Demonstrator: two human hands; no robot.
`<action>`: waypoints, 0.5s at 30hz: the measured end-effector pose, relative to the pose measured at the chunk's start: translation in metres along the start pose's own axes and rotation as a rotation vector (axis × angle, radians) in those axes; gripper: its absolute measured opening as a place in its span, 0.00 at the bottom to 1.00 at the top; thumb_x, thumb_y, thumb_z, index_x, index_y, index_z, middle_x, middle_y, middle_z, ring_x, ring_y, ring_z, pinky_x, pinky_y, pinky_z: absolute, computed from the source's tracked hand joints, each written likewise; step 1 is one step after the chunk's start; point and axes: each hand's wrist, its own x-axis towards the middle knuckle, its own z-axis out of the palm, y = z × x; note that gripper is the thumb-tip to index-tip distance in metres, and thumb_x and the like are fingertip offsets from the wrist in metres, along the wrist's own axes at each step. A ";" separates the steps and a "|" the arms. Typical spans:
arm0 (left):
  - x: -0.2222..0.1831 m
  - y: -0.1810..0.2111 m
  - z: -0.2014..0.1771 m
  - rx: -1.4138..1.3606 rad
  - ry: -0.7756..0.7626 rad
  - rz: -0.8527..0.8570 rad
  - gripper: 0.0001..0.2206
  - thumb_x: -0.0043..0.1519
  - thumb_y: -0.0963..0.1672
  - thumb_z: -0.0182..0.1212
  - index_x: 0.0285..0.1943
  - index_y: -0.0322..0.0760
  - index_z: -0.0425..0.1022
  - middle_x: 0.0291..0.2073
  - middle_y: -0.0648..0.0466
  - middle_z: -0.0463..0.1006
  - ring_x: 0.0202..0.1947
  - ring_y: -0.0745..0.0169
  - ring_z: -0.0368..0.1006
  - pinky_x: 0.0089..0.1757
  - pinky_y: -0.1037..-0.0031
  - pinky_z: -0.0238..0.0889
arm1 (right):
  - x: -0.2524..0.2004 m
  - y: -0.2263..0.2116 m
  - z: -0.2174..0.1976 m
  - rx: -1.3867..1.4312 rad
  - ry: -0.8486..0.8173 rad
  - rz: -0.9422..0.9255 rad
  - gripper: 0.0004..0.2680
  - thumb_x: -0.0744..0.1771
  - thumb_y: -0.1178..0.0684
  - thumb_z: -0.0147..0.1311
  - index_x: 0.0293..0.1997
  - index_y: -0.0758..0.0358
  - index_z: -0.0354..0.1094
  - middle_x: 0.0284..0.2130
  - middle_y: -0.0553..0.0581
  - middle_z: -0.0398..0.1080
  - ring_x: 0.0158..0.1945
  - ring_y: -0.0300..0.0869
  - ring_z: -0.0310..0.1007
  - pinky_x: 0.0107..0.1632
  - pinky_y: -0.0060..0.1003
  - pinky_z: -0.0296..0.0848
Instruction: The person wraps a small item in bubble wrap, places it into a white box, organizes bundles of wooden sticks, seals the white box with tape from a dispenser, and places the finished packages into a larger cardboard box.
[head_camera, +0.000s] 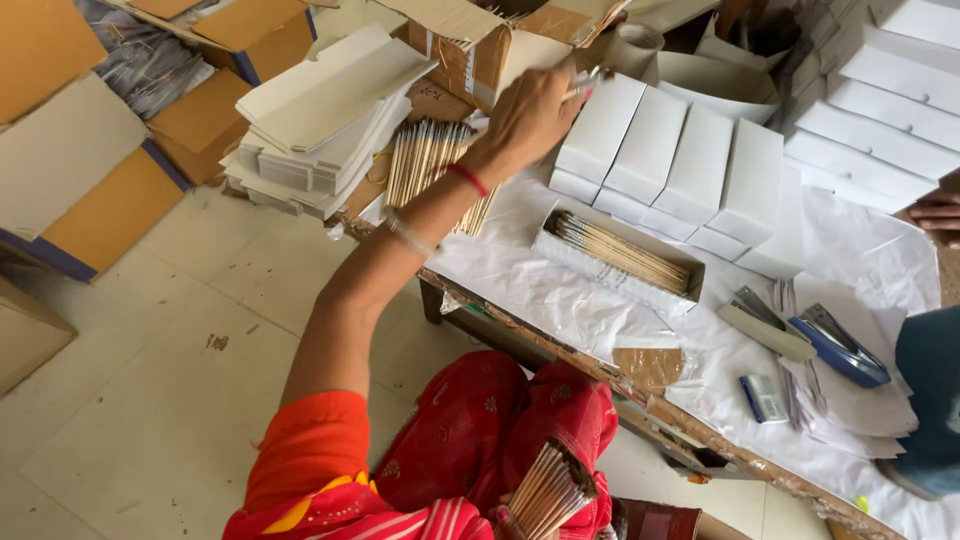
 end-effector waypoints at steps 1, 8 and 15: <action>0.024 -0.033 0.029 0.102 0.027 -0.060 0.11 0.68 0.45 0.61 0.47 0.32 0.69 0.19 0.56 0.73 0.14 0.71 0.67 0.15 0.75 0.56 | 0.011 -0.004 -0.007 -0.009 -0.004 0.001 0.11 0.67 0.57 0.56 0.54 0.71 0.67 0.34 0.61 0.75 0.35 0.45 0.76 0.38 0.39 0.79; -0.043 0.122 -0.093 -0.436 0.190 0.003 0.17 0.75 0.48 0.49 0.66 0.35 0.54 0.23 0.54 0.73 0.15 0.72 0.63 0.18 0.78 0.55 | 0.056 -0.086 0.079 -0.086 0.049 0.041 0.11 0.67 0.54 0.57 0.52 0.69 0.69 0.31 0.58 0.74 0.31 0.43 0.75 0.33 0.39 0.78; -0.317 0.211 -0.086 -1.067 -0.527 -0.607 0.17 0.77 0.51 0.47 0.41 0.36 0.64 0.26 0.62 0.56 0.28 0.73 0.52 0.31 0.75 0.51 | -0.005 -0.126 0.149 -0.120 0.323 0.155 0.11 0.67 0.52 0.58 0.50 0.67 0.70 0.27 0.55 0.73 0.27 0.42 0.74 0.29 0.40 0.78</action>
